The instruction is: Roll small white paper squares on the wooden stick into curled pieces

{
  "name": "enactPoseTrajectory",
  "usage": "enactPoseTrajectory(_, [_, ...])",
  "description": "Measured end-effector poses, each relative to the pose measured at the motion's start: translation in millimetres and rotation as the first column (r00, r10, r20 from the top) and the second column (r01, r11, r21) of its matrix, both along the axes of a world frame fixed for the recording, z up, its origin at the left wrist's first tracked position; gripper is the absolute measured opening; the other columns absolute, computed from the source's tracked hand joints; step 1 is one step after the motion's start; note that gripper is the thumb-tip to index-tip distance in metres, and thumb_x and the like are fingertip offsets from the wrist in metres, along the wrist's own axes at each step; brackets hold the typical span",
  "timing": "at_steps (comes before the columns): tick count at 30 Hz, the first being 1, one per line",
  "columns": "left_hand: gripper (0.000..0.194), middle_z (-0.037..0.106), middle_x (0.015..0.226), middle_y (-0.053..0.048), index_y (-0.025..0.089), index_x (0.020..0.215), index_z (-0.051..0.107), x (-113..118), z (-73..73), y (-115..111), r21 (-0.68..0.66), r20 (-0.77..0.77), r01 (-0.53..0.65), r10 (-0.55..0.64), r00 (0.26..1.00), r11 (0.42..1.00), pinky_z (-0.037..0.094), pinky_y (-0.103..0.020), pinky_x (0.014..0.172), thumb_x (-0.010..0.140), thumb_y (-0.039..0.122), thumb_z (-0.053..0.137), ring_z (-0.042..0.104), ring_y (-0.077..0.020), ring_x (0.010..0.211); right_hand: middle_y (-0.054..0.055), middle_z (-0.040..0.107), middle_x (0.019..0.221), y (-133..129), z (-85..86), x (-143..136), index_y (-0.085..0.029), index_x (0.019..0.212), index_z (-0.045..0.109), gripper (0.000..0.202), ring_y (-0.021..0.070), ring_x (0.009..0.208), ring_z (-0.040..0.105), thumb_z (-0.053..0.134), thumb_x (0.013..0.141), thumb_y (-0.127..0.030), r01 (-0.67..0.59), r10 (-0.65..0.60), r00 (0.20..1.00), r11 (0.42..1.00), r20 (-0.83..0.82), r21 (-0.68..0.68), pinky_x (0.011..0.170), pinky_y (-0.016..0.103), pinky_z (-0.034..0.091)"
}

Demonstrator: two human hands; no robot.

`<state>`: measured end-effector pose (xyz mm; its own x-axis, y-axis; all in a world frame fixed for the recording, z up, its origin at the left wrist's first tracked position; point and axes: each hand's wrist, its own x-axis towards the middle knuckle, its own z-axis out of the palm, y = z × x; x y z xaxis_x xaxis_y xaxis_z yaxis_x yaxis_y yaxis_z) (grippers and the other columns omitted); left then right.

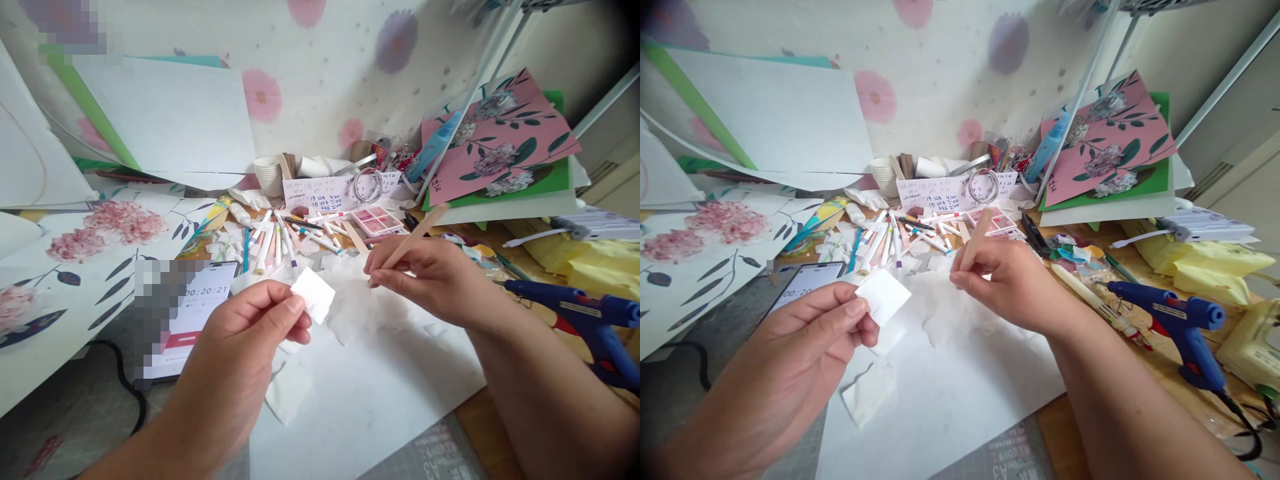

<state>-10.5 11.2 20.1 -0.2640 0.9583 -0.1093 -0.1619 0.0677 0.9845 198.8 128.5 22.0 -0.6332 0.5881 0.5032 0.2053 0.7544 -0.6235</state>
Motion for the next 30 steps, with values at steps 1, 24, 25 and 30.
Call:
enactPoseTrajectory(1, [0.02, 0.065, 0.06, 0.005, 0.022, 0.063, 0.069, 0.3, -0.3, 0.4, -0.001, -0.008, 0.01, -0.01, 1.0, 1.0, 0.044, -0.023, 0.064, 0.083, 0.02, 0.065, 0.056, -0.0123, 0.065, 0.003, 0.071, 0.077, 2.9, 0.3, 2.9, -0.019, 0.074, 0.068, 0.012, 0.0185, 0.073, 0.066, 0.067, 0.085, -0.016, 0.042, -0.043, 0.997, 0.999, 0.059, 0.024, 0.062, 0.03, 0.049])
enactPoseTrajectory(24, [0.017, 0.068, 0.066, 0.004, 0.025, 0.07, 0.074, -0.6, -9.8, -3.9, -0.025, -0.124, 0.13, -0.132, 0.984, 0.991, 0.046, -0.026, 0.066, 0.085, 0.03, 0.068, 0.06, -0.0143, 0.067, 0.005, 0.075, 0.086, -53.6, 9.0, -34.0, -0.02, 0.095, 0.069, 0.013, 0.0182, 0.085, 0.071, 0.067, 0.088, -0.009, -0.141, 0.165, 0.945, 0.985, -0.284, 0.101, 0.075, 0.032, 0.059])
enactPoseTrajectory(25, [0.017, 0.068, 0.067, 0.004, 0.025, 0.07, 0.073, -0.4, -9.8, -3.6, -0.023, -0.127, 0.13, -0.132, 0.983, 0.991, 0.046, -0.027, 0.066, 0.085, 0.031, 0.068, 0.06, -0.0144, 0.067, 0.005, 0.075, 0.087, -54.1, 9.2, -34.2, -0.02, 0.095, 0.069, 0.014, 0.018, 0.085, 0.071, 0.067, 0.088, -0.009, -0.149, 0.174, 0.944, 0.983, -0.28, 0.108, 0.075, 0.031, 0.06])
enactPoseTrajectory(30, [0.018, 0.069, 0.069, 0.003, 0.024, 0.072, 0.073, -0.5, -8.9, -4.1, -0.023, -0.134, 0.147, -0.148, 0.98, 0.989, 0.046, -0.027, 0.067, 0.086, 0.033, 0.067, 0.06, -0.0151, 0.068, 0.006, 0.076, 0.088, -54.4, 9.2, -34.2, -0.019, 0.095, 0.069, 0.015, 0.0166, 0.086, 0.071, 0.066, 0.087, -0.006, -0.174, 0.204, 0.944, 0.975, -0.259, 0.136, 0.077, 0.028, 0.059])
